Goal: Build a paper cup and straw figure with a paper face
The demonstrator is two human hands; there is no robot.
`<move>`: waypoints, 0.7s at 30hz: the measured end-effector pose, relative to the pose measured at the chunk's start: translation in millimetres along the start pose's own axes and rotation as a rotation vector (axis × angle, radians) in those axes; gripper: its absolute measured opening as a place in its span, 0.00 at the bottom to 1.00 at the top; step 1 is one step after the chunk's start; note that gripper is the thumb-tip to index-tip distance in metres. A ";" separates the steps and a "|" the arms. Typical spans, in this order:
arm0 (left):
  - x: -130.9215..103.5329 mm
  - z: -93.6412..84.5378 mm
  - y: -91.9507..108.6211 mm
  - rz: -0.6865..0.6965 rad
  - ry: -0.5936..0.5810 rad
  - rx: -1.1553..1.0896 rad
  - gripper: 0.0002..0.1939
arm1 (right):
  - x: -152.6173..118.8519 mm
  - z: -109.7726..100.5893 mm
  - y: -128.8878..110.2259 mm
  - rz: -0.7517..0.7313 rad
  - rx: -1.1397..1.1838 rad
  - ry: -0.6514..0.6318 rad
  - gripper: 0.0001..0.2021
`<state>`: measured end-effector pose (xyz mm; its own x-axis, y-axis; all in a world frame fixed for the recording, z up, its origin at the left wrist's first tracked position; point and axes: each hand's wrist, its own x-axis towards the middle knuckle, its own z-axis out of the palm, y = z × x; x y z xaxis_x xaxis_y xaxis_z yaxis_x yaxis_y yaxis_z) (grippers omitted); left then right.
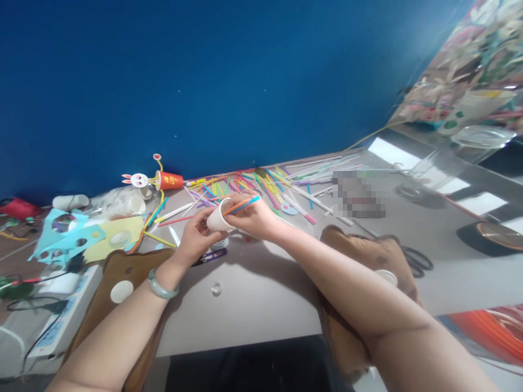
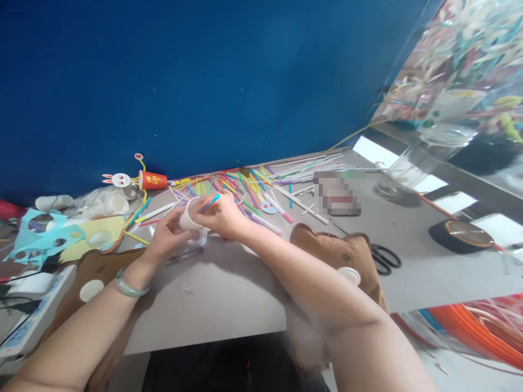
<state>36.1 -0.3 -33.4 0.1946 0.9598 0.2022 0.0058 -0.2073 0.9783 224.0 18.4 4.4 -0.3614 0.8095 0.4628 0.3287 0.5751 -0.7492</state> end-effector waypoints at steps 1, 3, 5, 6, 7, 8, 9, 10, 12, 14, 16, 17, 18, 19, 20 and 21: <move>1.3 -0.3 0.0 -0.037 -0.010 -0.014 0.33 | 0.2 1.9 3.2 0.014 0.055 0.016 0.04; 3.3 -0.6 -0.2 -0.122 -0.025 -0.034 0.35 | 0.2 5.2 8.6 0.048 0.178 0.016 0.04; 4.5 -0.6 -0.6 -0.181 -0.010 -0.035 0.36 | -0.2 7.3 12.2 0.082 0.277 0.005 0.03; 4.8 -0.6 -1.1 -0.191 0.005 -0.033 0.37 | -0.4 7.8 13.3 0.093 0.299 0.002 0.03; 5.0 -0.6 -1.7 -0.191 0.020 -0.033 0.38 | -0.5 8.0 14.0 0.097 0.303 0.001 0.04; 5.0 -0.6 -2.5 -0.183 0.035 -0.037 0.38 | -0.6 8.0 14.4 0.102 0.297 0.007 0.04; 4.8 -0.8 -3.5 -0.173 0.045 -0.043 0.39 | -0.7 7.7 14.5 0.108 0.288 0.014 0.05; 4.5 -1.1 -4.4 -0.163 0.051 -0.050 0.39 | -0.6 7.4 14.4 0.119 0.284 0.021 0.05; 3.8 -2.4 -5.9 -0.134 0.052 -0.064 0.36 | -0.6 6.5 13.8 0.155 0.291 0.029 0.06; 3.4 -4.2 -5.9 -0.107 0.037 -0.086 0.32 | -0.5 5.4 12.0 0.182 0.287 0.046 0.06; 3.4 -6.2 -4.1 -0.097 0.018 -0.124 0.31 | -0.8 4.5 8.7 0.137 0.221 0.076 0.06; 3.5 -7.0 -2.8 -0.102 0.015 -0.150 0.31 | -1.1 4.2 6.6 0.084 0.161 0.092 0.05; 3.7 -7.7 -1.4 -0.111 0.016 -0.178 0.32 | -1.7 4.1 4.4 0.017 0.088 0.098 0.05; 3.8 -8.1 -0.1 -0.119 0.018 -0.203 0.33 | -2.3 4.2 2.3 -0.049 0.010 0.095 0.05; 4.0 -8.3 1.0 -0.123 0.021 -0.221 0.33 | -3.1 4.7 0.4 -0.104 -0.067 0.086 0.05; 4.1 -8.2 1.8 -0.120 0.025 -0.229 0.33 | -3.9 5.4 -0.9 -0.141 -0.135 0.081 0.04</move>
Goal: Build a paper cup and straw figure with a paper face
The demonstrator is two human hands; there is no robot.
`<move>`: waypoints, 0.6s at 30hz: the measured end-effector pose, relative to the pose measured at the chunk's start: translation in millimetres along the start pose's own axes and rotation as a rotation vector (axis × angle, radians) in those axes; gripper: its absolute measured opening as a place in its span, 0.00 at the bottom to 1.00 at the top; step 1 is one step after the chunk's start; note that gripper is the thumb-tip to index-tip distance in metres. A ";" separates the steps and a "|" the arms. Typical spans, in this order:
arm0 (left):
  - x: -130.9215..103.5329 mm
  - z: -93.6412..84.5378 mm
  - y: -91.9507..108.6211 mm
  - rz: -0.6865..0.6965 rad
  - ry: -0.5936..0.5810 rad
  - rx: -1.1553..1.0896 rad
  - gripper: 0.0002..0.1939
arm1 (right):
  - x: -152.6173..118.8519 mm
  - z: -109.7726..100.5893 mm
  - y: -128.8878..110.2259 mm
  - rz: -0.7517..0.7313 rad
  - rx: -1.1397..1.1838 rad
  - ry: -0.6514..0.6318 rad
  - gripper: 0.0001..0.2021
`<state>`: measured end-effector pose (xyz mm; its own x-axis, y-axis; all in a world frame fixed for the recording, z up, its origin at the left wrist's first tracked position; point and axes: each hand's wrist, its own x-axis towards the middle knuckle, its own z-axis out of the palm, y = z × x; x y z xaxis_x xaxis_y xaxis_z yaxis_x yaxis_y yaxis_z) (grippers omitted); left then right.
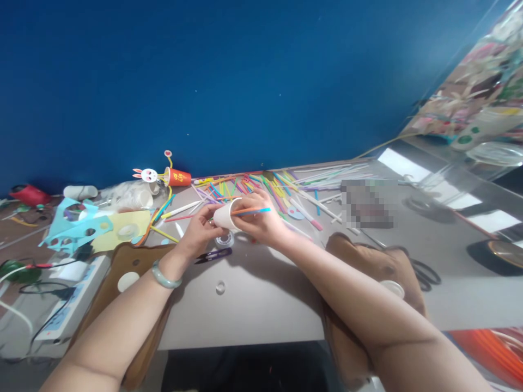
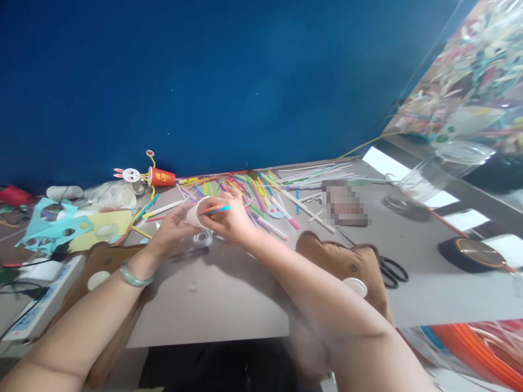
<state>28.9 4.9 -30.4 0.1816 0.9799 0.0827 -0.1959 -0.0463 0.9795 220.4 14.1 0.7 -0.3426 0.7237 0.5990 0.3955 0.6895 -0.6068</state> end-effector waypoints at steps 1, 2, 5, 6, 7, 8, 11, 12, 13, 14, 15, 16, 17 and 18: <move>0.1 0.2 0.4 0.012 0.003 0.000 0.32 | -0.7 0.7 -0.9 -0.023 -0.053 -0.002 0.04; 0.3 0.5 0.5 0.028 0.005 0.008 0.32 | -1.4 1.7 -1.2 -0.034 -0.093 0.002 0.03; 1.2 0.8 -0.5 0.071 0.011 0.023 0.32 | -2.9 4.4 0.4 -0.055 -0.168 0.023 0.03; 1.5 0.7 -0.9 0.078 0.011 0.020 0.32 | -3.2 5.0 1.1 -0.061 -0.179 0.025 0.03; 1.8 0.7 -1.0 0.083 0.012 0.014 0.32 | -3.4 5.3 1.6 -0.065 -0.184 0.028 0.03; 2.0 0.5 -1.0 0.088 0.014 0.008 0.32 | -3.6 5.5 1.8 -0.066 -0.184 0.030 0.03; 2.0 -0.1 -0.2 0.101 0.005 0.004 0.31 | -4.4 5.4 0.7 -0.072 -0.179 0.036 0.04; 1.9 -0.5 -0.2 0.101 -0.004 0.007 0.31 | -4.9 5.3 -0.1 -0.078 -0.176 0.036 0.04; 1.9 -1.0 -0.4 0.101 -0.010 0.007 0.32 | -5.3 5.0 -1.1 -0.085 -0.173 0.038 0.04; 1.9 -1.7 -0.9 0.104 -0.009 0.005 0.32 | -5.8 4.7 -2.3 -0.092 -0.170 0.041 0.04; 2.1 -2.5 -1.7 0.110 -0.002 0.002 0.32 | -6.3 4.3 -3.6 -0.096 -0.167 0.039 0.04; 2.2 -3.4 -2.7 0.118 0.010 0.001 0.33 | -6.5 3.9 -4.9 -0.099 -0.164 0.033 0.04; 2.5 -4.4 -3.8 0.129 0.023 0.004 0.33 | -6.6 3.3 -6.2 -0.099 -0.164 0.021 0.04; 2.7 -5.4 -4.9 0.139 0.032 0.012 0.33 | -6.4 2.6 -7.3 -0.099 -0.166 0.008 0.05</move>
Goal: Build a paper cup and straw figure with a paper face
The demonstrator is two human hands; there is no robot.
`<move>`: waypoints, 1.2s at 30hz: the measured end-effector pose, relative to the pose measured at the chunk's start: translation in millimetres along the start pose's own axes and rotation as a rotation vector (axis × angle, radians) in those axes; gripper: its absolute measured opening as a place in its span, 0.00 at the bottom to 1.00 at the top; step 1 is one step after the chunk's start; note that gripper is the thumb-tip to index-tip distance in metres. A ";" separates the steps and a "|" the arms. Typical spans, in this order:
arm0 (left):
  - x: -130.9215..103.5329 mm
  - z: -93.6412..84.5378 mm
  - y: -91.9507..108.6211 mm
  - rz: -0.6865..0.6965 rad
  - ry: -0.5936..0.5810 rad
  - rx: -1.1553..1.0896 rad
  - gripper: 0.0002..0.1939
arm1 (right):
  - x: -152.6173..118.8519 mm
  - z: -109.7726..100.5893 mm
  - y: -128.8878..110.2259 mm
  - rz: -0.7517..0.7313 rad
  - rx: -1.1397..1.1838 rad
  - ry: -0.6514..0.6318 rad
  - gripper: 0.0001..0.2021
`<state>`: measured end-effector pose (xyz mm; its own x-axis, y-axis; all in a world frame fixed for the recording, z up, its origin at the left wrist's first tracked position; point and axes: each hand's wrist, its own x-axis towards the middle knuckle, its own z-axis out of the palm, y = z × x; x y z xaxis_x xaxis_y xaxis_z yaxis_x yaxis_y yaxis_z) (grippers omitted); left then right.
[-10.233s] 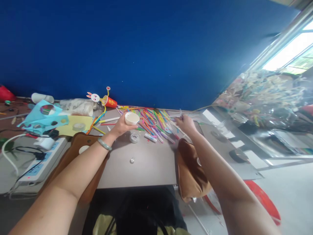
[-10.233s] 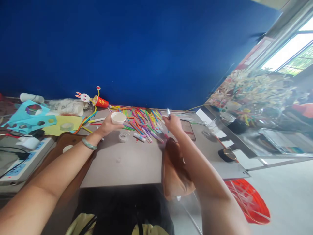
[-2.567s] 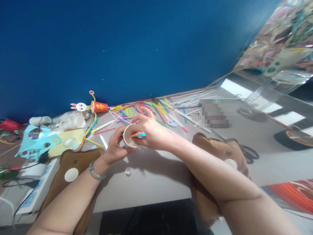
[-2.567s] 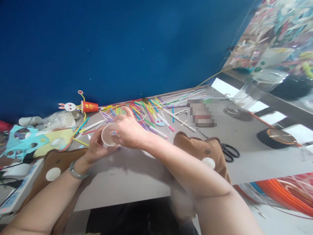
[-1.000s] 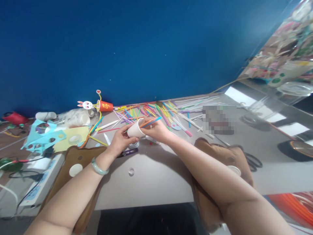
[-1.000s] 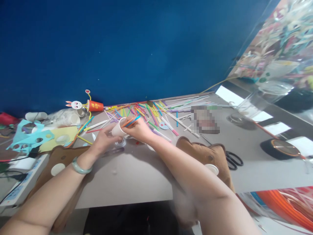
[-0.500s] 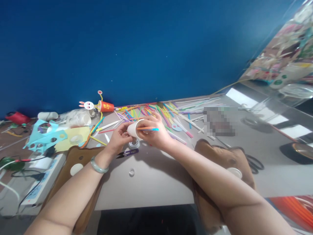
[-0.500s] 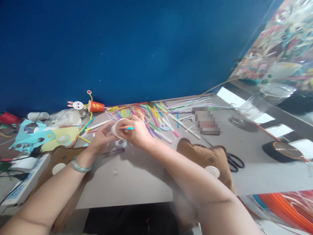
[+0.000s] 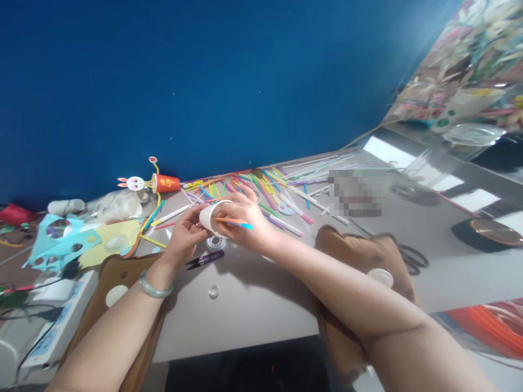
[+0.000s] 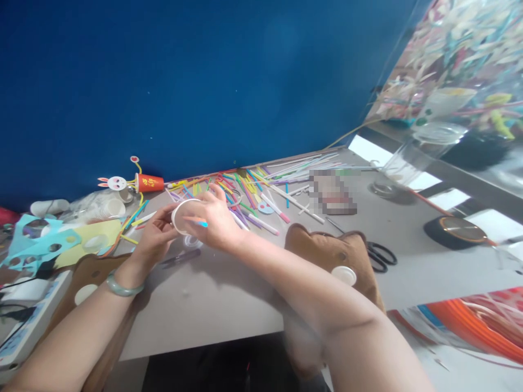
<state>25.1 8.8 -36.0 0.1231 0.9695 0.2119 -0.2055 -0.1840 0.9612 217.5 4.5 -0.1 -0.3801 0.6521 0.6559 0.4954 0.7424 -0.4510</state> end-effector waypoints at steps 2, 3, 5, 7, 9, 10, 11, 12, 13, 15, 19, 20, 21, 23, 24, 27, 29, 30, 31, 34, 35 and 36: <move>0.0 -1.8 -1.8 0.013 0.009 0.019 0.33 | 1.3 -1.8 -1.2 0.001 -0.001 -0.021 0.06; -0.1 -2.5 -2.3 0.015 0.012 0.026 0.33 | 2.1 -2.7 -1.5 0.005 -0.001 -0.025 0.06; -0.4 -3.6 -2.8 0.013 0.015 0.033 0.33 | 3.7 -4.4 -1.5 0.010 -0.005 -0.024 0.06; -0.8 -4.4 -2.7 0.012 0.011 0.038 0.34 | 4.9 -5.8 -1.3 0.004 -0.007 -0.028 0.05; -1.0 -4.9 -2.2 0.020 0.005 0.037 0.33 | 5.5 -6.6 -1.4 -0.010 -0.007 -0.028 0.05; -1.0 -5.0 -2.0 0.028 0.004 0.038 0.33 | 5.6 -6.8 -1.6 -0.014 -0.008 -0.024 0.05; -1.0 -5.1 -1.7 0.035 0.000 0.042 0.33 | 5.6 -6.8 -1.8 -0.014 -0.011 -0.018 0.05; -0.8 -5.1 -1.5 0.042 -0.002 0.047 0.33 | 5.6 -6.9 -2.0 -0.011 -0.016 -0.013 0.05; -0.7 -5.2 -1.3 0.049 -0.004 0.054 0.33 | 5.6 -6.9 -2.4 -0.008 -0.020 -0.011 0.05; -0.4 -5.3 -1.0 0.056 -0.001 0.062 0.33 | 5.5 -7.2 -3.1 -0.005 -0.023 -0.020 0.05; -0.2 -5.9 0.2 0.045 0.008 0.054 0.34 | 4.9 -8.0 -4.8 -0.019 -0.018 -0.048 0.05; -0.3 -6.1 0.7 0.038 0.010 0.054 0.33 | 4.6 -8.0 -5.3 -0.021 -0.019 -0.048 0.05; -0.4 -6.1 1.3 0.030 0.013 0.054 0.33 | 4.3 -7.9 -5.8 -0.023 -0.021 -0.047 0.06; -0.7 -5.9 2.5 0.016 0.021 0.053 0.33 | 3.6 -7.5 -6.7 -0.017 -0.026 -0.036 0.06; -0.8 -5.6 3.0 0.011 0.027 0.051 0.33 | 3.3 -7.2 -7.0 -0.012 -0.028 -0.030 0.06; -1.2 -4.4 4.7 0.000 0.035 0.038 0.34 | 2.9 -6.5 -7.1 0.006 -0.031 -0.029 0.06; -1.4 -3.8 5.7 -0.010 0.035 0.027 0.33 | 2.8 -6.0 -6.4 0.009 -0.026 -0.037 0.06; -1.4 -3.8 6.1 -0.015 0.033 0.024 0.33 | 2.7 -5.7 -5.9 0.008 -0.024 -0.040 0.06; -1.5 -4.0 6.4 -0.019 0.031 0.025 0.33 | 2.5 -5.4 -5.4 0.007 -0.022 -0.041 0.06; -1.4 -5.2 6.5 -0.017 0.023 0.038 0.33 | 1.8 -4.8 -4.7 0.008 -0.027 -0.043 0.06; -1.3 -5.6 6.2 -0.016 0.023 0.042 0.33 | 1.5 -4.5 -4.8 0.011 -0.031 -0.043 0.06; -1.2 -6.0 6.0 -0.017 0.025 0.044 0.33 | 1.2 -4.3 -5.0 0.014 -0.036 -0.043 0.07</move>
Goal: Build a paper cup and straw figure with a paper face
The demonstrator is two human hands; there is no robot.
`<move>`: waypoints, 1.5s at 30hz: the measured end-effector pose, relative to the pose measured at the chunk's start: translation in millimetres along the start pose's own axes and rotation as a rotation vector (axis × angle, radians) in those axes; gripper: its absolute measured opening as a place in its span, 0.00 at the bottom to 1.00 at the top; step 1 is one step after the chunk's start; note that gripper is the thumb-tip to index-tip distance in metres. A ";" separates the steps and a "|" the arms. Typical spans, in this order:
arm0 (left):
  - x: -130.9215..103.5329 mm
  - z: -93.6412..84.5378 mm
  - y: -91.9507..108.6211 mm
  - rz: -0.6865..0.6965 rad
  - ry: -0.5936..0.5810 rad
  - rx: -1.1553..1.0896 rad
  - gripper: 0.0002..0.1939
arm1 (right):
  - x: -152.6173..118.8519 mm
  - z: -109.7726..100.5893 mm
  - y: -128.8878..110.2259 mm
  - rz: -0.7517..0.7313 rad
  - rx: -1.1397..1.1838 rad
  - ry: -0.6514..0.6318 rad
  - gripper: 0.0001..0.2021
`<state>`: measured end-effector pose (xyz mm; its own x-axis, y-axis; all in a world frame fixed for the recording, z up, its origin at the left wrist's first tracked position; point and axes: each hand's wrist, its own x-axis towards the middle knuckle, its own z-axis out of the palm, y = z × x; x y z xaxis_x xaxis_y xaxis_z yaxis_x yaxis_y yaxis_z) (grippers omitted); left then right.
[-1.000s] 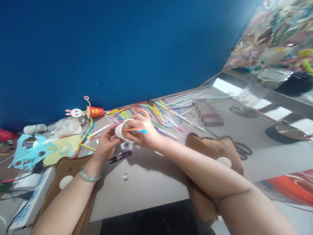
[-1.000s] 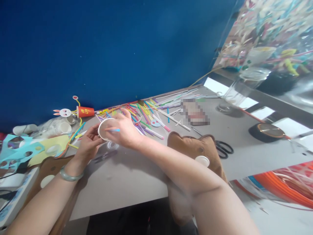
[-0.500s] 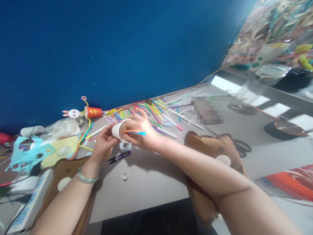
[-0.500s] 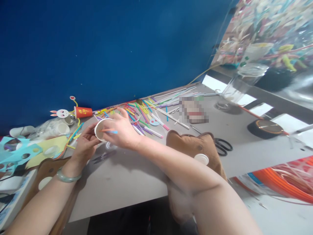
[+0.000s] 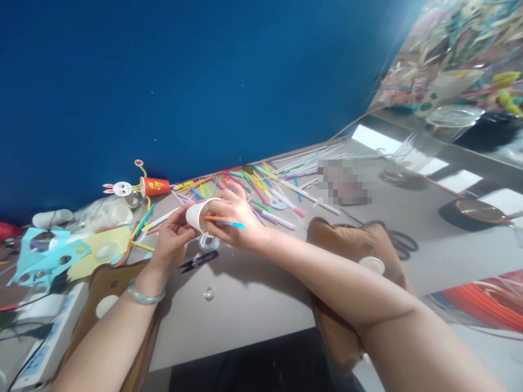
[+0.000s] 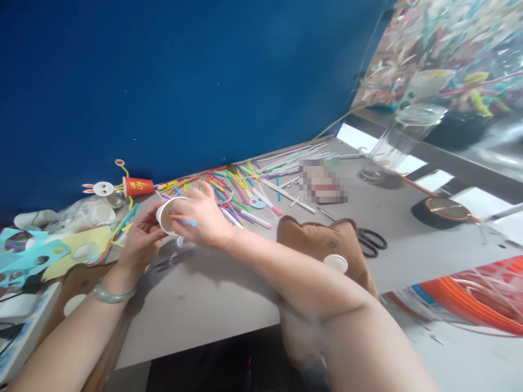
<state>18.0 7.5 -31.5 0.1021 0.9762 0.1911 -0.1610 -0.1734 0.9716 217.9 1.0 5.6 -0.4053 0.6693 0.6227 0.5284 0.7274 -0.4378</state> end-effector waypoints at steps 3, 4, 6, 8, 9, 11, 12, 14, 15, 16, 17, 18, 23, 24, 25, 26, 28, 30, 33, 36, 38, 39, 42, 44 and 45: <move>0.1 0.5 -0.2 -0.006 0.011 -0.005 0.33 | -0.5 1.3 -0.6 -0.004 -0.018 0.006 0.06; 0.0 1.2 0.2 -0.008 0.016 -0.010 0.33 | -0.6 2.0 -0.5 -0.011 -0.026 0.008 0.06; -0.4 3.2 1.6 -0.024 0.032 -0.025 0.34 | -1.1 3.9 0.3 -0.022 -0.041 0.014 0.06; -0.9 5.7 3.5 -0.063 0.053 -0.047 0.34 | -2.0 6.1 1.7 -0.029 -0.051 0.023 0.05; -1.2 6.9 4.4 -0.087 0.063 -0.063 0.35 | -2.6 7.3 2.6 -0.036 -0.053 0.025 0.05; -1.4 8.9 5.6 -0.125 0.071 -0.098 0.34 | -4.0 9.7 4.6 -0.052 -0.051 0.026 0.05; -1.4 9.7 5.8 -0.135 0.068 -0.109 0.32 | -4.6 11.0 5.7 -0.060 -0.048 0.026 0.05; -1.1 10.8 5.9 -0.141 0.058 -0.115 0.27 | -5.8 13.7 7.9 -0.072 -0.041 0.034 0.05; -0.9 11.2 5.8 -0.143 0.054 -0.112 0.24 | -6.2 15.1 9.0 -0.077 -0.039 0.042 0.06; -0.7 11.5 5.9 -0.148 0.052 -0.108 0.23 | -6.6 16.5 10.1 -0.083 -0.037 0.050 0.06; -0.6 11.7 6.2 -0.155 0.050 -0.105 0.22 | -6.8 17.6 11.0 -0.089 -0.035 0.060 0.06; -0.5 12.0 6.7 -0.164 0.048 -0.103 0.22 | -7.1 18.5 11.8 -0.093 -0.034 0.069 0.07; -1.2 11.2 9.7 -0.196 0.036 -0.113 0.21 | -7.7 19.9 14.5 -0.096 -0.021 0.069 0.09; -1.4 10.6 9.7 -0.199 0.025 -0.114 0.20 | -7.9 20.3 15.2 -0.096 -0.019 0.061 0.09; -1.4 10.0 9.4 -0.201 0.012 -0.116 0.20 | -8.1 21.0 15.9 -0.094 -0.018 0.052 0.09; -1.3 9.3 8.7 -0.199 0.002 -0.118 0.20 | -8.4 22.1 16.8 -0.089 -0.021 0.044 0.08; -0.7 8.0 7.0 -0.183 -0.001 -0.127 0.19 | -9.2 24.7 18.4 -0.067 -0.037 0.040 0.07; 0.4 7.0 5.7 -0.160 0.012 -0.143 0.19 | -10.0 26.4 19.2 -0.046 -0.060 0.035 0.06; 1.9 6.3 6.3 -0.148 0.017 -0.176 0.19 | -10.4 24.1 18.1 -0.021 -0.052 0.020 0.06; 2.2 6.3 9.8 -0.162 -0.014 -0.226 0.21 | -9.4 18.2 16.7 0.042 0.001 0.030 0.05; 1.9 7.0 12.5 -0.169 -0.022 -0.265 0.21 | -7.9 15.3 17.4 0.068 0.041 0.029 0.04; 1.8 7.7 13.7 -0.175 -0.013 -0.276 0.20 | -7.1 14.4 18.3 0.071 0.059 0.026 0.04; 1.8 10.4 15.9 -0.215 0.020 -0.260 0.19 | -4.5 12.8 20.9 0.076 0.108 0.019 0.04; 2.1 11.8 16.3 -0.239 0.022 -0.240 0.19 | -2.6 11.4 21.4 0.090 0.145 0.028 0.05; 2.4 12.2 16.2 -0.247 0.022 -0.232 0.20 | -1.5 10.6 21.1 0.101 0.167 0.040 0.06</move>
<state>27.5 5.4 -13.6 0.1451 0.9881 -0.0512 -0.3539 0.1002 0.9299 221.7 16.9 -11.4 -0.3242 0.7363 0.5940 0.4322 0.6738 -0.5993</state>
